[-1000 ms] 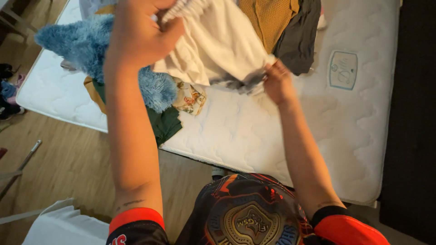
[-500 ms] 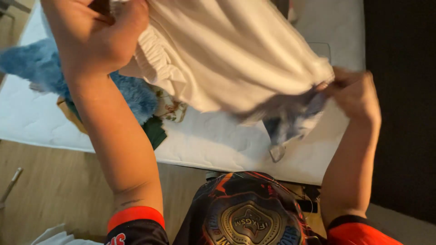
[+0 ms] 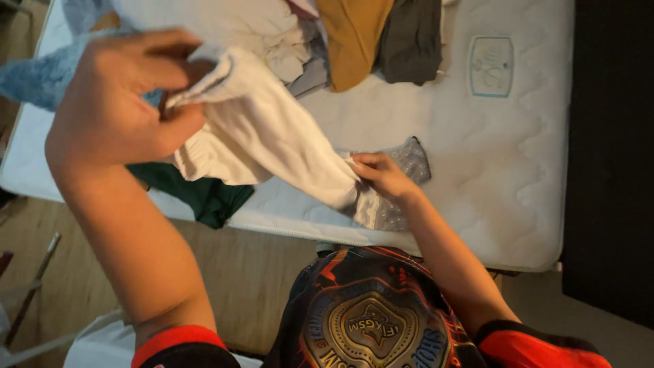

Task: The person folds a yellow t-shirt, a pair of grey shorts, and a pair of white patterned pants on a mattress. They smooth out each item before folding it into a compact shape and placing it on a nearby surface.

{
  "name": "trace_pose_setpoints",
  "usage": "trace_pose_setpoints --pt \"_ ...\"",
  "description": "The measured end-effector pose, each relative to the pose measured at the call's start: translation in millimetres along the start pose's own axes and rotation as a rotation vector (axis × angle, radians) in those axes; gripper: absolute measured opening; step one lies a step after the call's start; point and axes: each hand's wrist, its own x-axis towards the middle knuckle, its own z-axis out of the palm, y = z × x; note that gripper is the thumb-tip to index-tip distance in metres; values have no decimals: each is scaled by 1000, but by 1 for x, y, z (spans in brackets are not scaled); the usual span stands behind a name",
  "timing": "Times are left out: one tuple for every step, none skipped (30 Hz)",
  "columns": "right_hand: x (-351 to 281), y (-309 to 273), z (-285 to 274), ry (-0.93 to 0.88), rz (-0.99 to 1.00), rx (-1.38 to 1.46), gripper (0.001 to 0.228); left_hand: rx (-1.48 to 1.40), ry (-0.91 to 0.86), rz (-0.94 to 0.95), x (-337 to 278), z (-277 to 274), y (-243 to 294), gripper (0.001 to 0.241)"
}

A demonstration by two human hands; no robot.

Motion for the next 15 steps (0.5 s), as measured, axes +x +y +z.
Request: trace_pose_setpoints --pt "9 6 7 49 1 190 35 12 20 -105 -17 3 -4 16" --pt "19 12 15 96 3 377 19 26 43 -210 -37 6 -6 23" --pt "17 8 17 82 12 374 19 35 47 -225 -52 6 -6 23" --pt "17 3 19 120 -15 331 14 15 61 -297 -67 5 -5 21" --pt "18 -2 20 157 -43 288 11 -6 76 -368 -82 5 -5 19" --pt "21 -7 23 141 -32 284 11 2 83 -385 -91 5 -3 19" --pt "23 -11 26 210 -170 95 7 -73 89 -448 -100 5 0 21" --pt "24 -16 27 281 -309 -95 20 -154 95 -506 -109 8 2 22" --pt "28 -17 25 267 -302 -100 20 -151 103 -520 -115 8 5 22" --pt "34 -20 23 253 -438 -304 22 -152 107 -521 -119 8 7 20" --pt "39 -24 21 236 -575 -508 26 -154 111 -521 -124 7 9 18" --pt "40 -30 23 221 -573 -508 26 -149 118 -533 -127 6 12 18" --pt "40 -36 25 74 -440 -347 32 -141 155 -520 -129 5 14 20" --pt "40 -42 26 -66 -302 -187 40 -134 190 -505 -131 4 16 23" --pt "41 -45 28 -76 -298 -187 40 -131 195 -515 -131 -2 19 23"
